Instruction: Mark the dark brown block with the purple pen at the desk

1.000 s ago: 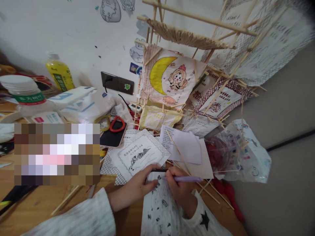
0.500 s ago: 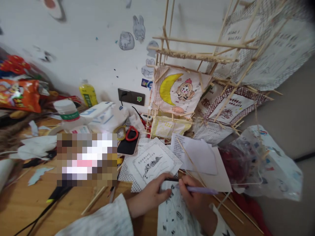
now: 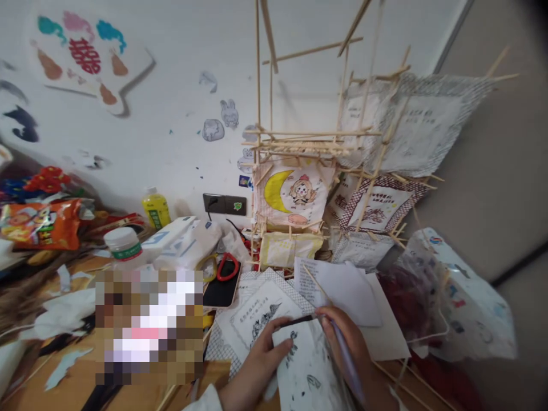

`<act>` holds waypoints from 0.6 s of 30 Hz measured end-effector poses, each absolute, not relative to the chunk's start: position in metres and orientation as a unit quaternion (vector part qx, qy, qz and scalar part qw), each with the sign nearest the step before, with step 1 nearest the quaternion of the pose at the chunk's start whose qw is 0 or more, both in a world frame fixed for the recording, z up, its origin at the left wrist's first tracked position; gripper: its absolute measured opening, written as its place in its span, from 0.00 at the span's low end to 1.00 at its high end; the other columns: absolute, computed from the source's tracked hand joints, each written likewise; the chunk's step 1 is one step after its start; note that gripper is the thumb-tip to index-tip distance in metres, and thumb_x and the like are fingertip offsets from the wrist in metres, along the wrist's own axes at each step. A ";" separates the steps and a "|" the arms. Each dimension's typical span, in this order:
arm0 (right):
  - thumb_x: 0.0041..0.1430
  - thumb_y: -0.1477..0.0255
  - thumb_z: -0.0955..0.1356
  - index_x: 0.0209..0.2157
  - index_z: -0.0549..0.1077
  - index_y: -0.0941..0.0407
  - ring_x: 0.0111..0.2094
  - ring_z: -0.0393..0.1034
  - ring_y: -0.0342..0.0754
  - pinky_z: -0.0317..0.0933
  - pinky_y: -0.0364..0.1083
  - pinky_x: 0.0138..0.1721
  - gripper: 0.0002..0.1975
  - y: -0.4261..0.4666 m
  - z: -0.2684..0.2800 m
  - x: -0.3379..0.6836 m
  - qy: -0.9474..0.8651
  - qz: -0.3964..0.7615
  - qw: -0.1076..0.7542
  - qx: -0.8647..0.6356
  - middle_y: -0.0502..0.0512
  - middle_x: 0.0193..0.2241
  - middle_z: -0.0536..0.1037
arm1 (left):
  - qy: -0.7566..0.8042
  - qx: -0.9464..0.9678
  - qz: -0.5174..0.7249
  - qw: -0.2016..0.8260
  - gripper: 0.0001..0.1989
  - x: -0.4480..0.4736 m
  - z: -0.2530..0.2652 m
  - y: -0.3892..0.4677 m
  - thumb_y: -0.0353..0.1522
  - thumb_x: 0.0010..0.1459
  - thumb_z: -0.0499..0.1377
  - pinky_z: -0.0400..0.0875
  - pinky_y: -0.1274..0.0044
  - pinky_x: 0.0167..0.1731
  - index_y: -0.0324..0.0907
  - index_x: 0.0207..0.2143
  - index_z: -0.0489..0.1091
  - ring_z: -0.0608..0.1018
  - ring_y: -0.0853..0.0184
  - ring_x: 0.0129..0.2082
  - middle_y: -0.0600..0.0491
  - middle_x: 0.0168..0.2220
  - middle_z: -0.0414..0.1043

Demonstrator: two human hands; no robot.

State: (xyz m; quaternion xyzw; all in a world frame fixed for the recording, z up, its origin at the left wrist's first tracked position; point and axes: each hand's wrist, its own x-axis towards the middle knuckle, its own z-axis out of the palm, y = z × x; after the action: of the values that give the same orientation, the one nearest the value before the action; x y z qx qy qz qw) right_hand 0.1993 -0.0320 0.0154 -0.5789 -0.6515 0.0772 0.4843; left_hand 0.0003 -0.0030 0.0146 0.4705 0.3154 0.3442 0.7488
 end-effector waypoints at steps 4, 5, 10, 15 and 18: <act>0.62 0.65 0.62 0.47 0.71 0.51 0.45 0.72 0.53 0.67 0.50 0.46 0.14 -0.027 -0.001 0.200 -0.661 0.111 0.475 -0.570 0.56 0.43 0.77 | 0.323 0.368 0.373 0.788 0.33 0.002 0.012 0.003 0.46 0.44 0.67 0.66 0.66 0.47 0.41 0.49 0.63 0.74 0.54 0.47 0.47 0.42 0.74; 0.62 0.64 0.63 0.48 0.71 0.51 0.46 0.72 0.54 0.67 0.51 0.47 0.15 -0.028 -0.003 0.199 -0.662 0.114 0.472 -0.571 0.56 0.44 0.77 | 0.325 0.355 0.373 0.793 0.31 0.002 0.011 0.004 0.46 0.44 0.67 0.67 0.66 0.47 0.41 0.48 0.64 0.74 0.53 0.48 0.46 0.42 0.74; 0.62 0.64 0.63 0.48 0.72 0.50 0.45 0.73 0.55 0.69 0.51 0.46 0.15 -0.031 -0.003 0.191 -0.639 0.130 0.492 -0.577 0.57 0.44 0.77 | 0.328 0.341 0.372 0.799 0.25 0.000 0.009 0.006 0.46 0.43 0.68 0.68 0.64 0.46 0.44 0.41 0.68 0.73 0.50 0.49 0.48 0.41 0.76; 0.61 0.62 0.64 0.48 0.72 0.50 0.47 0.72 0.54 0.67 0.49 0.49 0.16 -0.039 0.009 0.186 -0.590 0.205 0.510 -0.591 0.55 0.46 0.77 | 0.322 0.344 0.356 0.807 0.27 -0.002 0.010 0.005 0.45 0.43 0.68 0.69 0.65 0.46 0.43 0.43 0.69 0.75 0.50 0.47 0.48 0.39 0.77; 0.61 0.59 0.63 0.50 0.72 0.51 0.51 0.69 0.53 0.62 0.47 0.54 0.18 -0.046 0.020 0.180 -0.554 0.274 0.500 -0.607 0.54 0.49 0.75 | 0.312 0.317 0.360 0.820 0.26 0.000 0.014 0.002 0.42 0.44 0.70 0.68 0.67 0.48 0.40 0.43 0.70 0.73 0.51 0.50 0.46 0.42 0.77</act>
State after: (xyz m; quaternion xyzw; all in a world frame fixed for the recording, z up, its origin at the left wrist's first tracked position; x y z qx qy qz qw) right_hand 0.1796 -0.0455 0.0204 -0.6066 -0.5536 0.2740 0.5005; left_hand 0.0003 0.0022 0.0139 0.3170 0.3117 0.3601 0.8202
